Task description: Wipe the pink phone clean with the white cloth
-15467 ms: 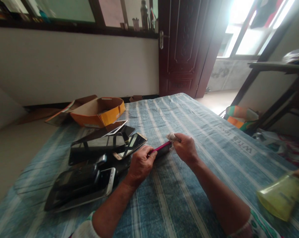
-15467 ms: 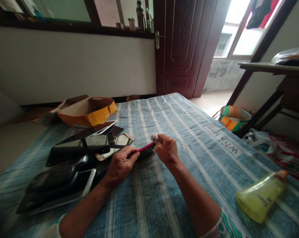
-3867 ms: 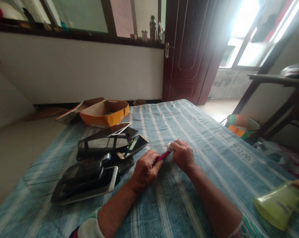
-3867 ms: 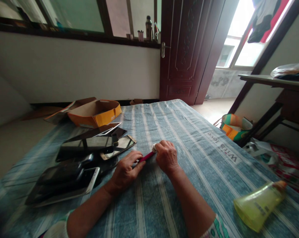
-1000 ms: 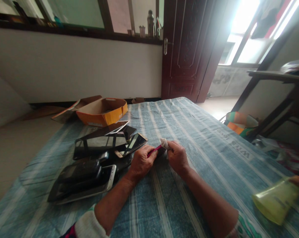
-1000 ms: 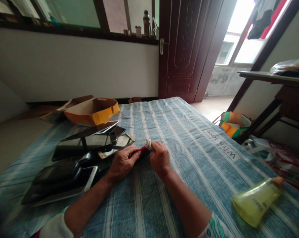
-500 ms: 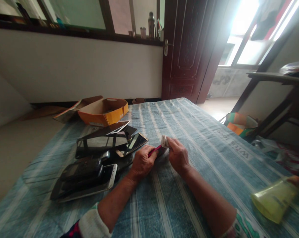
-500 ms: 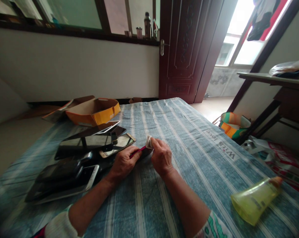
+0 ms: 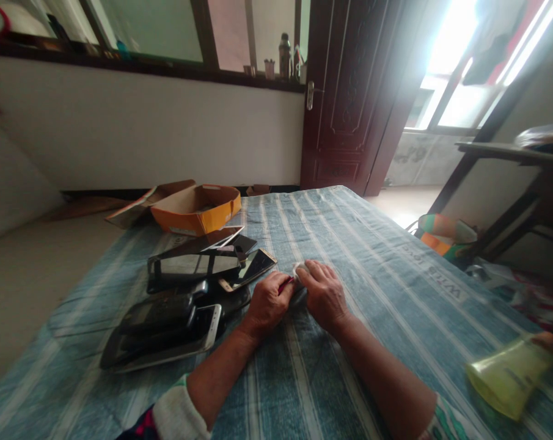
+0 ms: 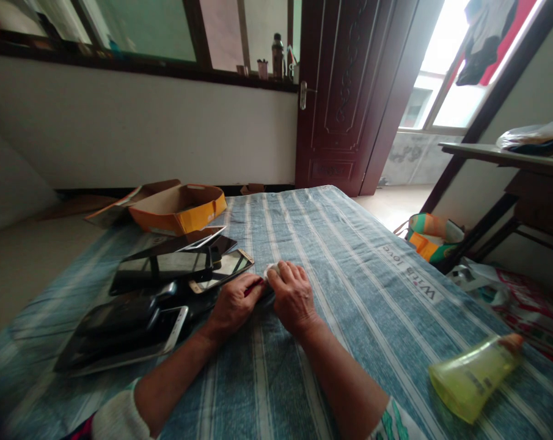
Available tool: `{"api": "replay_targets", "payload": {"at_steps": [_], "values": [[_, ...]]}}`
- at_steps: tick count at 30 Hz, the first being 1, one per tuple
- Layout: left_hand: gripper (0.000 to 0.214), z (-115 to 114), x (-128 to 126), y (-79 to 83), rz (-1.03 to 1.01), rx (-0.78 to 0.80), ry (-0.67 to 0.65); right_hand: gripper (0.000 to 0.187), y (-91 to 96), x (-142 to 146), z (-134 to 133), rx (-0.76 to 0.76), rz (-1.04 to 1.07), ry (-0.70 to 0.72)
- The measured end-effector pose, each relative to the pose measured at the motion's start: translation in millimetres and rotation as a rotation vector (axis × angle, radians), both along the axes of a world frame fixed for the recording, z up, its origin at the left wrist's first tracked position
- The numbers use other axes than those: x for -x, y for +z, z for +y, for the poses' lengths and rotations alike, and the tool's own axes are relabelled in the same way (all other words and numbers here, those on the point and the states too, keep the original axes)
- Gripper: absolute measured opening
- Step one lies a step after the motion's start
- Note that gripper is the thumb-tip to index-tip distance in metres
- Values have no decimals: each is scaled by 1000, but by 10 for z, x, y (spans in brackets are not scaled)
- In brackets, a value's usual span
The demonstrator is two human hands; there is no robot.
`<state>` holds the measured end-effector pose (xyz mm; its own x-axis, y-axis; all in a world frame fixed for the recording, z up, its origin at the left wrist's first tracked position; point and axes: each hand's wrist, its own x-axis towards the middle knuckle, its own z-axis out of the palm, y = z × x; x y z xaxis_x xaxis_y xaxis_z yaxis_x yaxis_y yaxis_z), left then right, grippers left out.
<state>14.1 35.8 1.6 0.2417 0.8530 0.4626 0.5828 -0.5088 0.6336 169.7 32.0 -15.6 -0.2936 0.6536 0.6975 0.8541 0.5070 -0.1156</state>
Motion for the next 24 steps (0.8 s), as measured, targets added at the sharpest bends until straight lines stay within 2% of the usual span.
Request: {"api": "replay_targets", "payload": {"at_steps": [5,19,24], "values": [[16,-12,-7,14,20,-5,8,32,5,-88,46,58,25,-105],[20,-9,5,0,26,-19,10,26,33,13,-50,-26,-15,46],[17,-26,-9,7,7,-13,4,26,10,-49,35,-42,-36,14]]}}
